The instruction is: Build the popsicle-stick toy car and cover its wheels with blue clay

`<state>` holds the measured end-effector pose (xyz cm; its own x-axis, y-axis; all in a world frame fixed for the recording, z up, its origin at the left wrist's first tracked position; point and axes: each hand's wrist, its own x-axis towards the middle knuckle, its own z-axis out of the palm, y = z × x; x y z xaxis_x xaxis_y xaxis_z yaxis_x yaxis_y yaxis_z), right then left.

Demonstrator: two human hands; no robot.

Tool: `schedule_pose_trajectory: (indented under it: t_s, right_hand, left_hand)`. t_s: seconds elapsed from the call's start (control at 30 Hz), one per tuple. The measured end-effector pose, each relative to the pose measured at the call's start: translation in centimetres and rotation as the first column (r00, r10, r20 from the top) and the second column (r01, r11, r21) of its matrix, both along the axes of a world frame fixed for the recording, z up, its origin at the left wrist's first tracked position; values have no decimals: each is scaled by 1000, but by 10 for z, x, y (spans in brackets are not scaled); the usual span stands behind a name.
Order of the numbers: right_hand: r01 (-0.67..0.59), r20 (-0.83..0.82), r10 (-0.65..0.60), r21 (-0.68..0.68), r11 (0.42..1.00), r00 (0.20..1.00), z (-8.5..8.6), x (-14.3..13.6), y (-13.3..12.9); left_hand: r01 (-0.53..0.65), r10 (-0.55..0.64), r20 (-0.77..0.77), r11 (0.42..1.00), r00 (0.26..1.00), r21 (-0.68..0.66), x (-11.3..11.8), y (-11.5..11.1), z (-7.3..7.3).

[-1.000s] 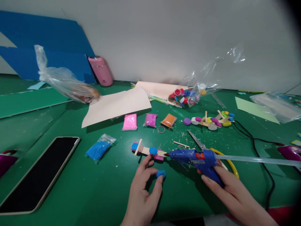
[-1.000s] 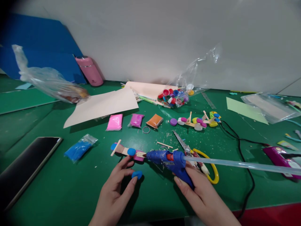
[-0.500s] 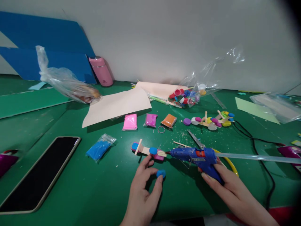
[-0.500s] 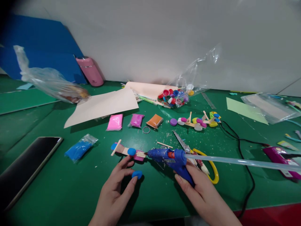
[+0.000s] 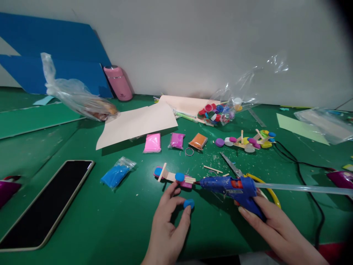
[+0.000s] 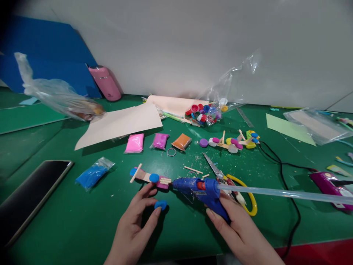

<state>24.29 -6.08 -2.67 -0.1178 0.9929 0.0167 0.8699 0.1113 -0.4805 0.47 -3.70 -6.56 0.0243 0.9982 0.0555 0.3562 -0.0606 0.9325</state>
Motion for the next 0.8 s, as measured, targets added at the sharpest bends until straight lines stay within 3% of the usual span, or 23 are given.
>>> schedule_pose_trajectory:
  t_s: [0.57, 0.8]
  right_hand:
    - [-35, -43, 38, 74, 997, 998, 0, 1, 2]
    - [7, -62, -10, -48, 999, 998, -6, 5, -3]
  left_hand:
    - [12, -12, 25, 999, 1000, -32, 0, 0, 0]
    - [12, -11, 33, 999, 999, -35, 1, -1, 0]
